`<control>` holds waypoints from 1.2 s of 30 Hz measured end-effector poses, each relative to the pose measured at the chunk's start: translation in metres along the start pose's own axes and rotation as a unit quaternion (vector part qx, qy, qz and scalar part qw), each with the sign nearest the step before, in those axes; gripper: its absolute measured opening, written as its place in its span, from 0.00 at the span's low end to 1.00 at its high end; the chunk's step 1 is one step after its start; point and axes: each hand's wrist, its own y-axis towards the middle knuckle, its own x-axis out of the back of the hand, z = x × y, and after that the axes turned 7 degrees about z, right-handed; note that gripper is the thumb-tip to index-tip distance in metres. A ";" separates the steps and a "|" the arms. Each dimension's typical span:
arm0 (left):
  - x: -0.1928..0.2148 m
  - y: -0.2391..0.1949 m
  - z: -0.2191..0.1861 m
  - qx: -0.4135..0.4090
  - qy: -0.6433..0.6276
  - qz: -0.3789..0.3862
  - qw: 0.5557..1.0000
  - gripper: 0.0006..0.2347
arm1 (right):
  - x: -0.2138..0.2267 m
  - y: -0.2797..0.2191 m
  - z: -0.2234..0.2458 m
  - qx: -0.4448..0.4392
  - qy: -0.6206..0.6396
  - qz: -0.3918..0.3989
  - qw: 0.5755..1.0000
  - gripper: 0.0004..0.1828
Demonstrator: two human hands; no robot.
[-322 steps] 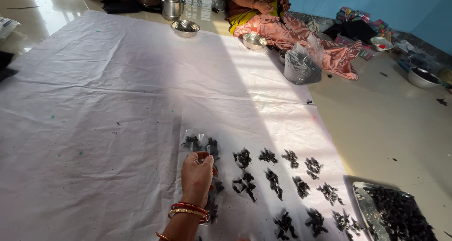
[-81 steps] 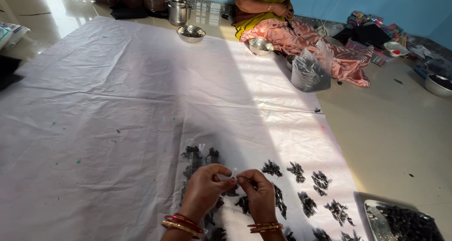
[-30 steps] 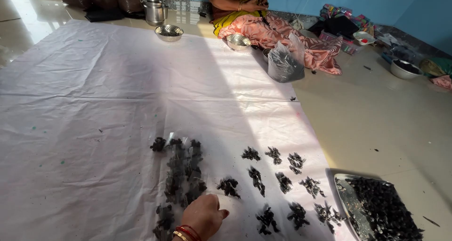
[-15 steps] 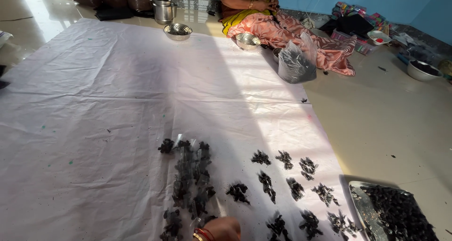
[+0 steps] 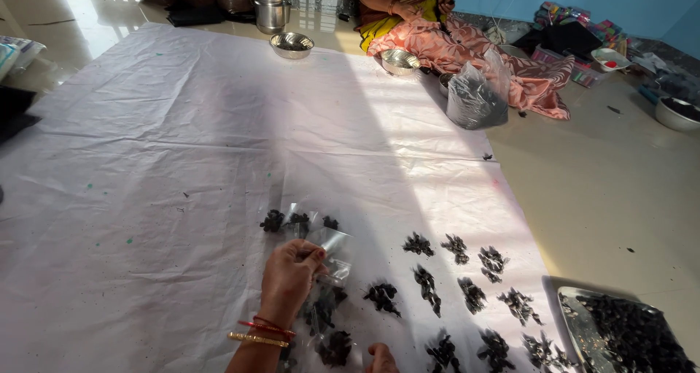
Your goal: The person packages small portions of black tea into clear plastic bags placed on a sheet on the floor.
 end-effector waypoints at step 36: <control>-0.037 0.027 0.034 0.018 -0.135 0.160 0.978 0.06 | 0.495 -0.005 0.192 -0.115 0.661 0.122 0.731 0.19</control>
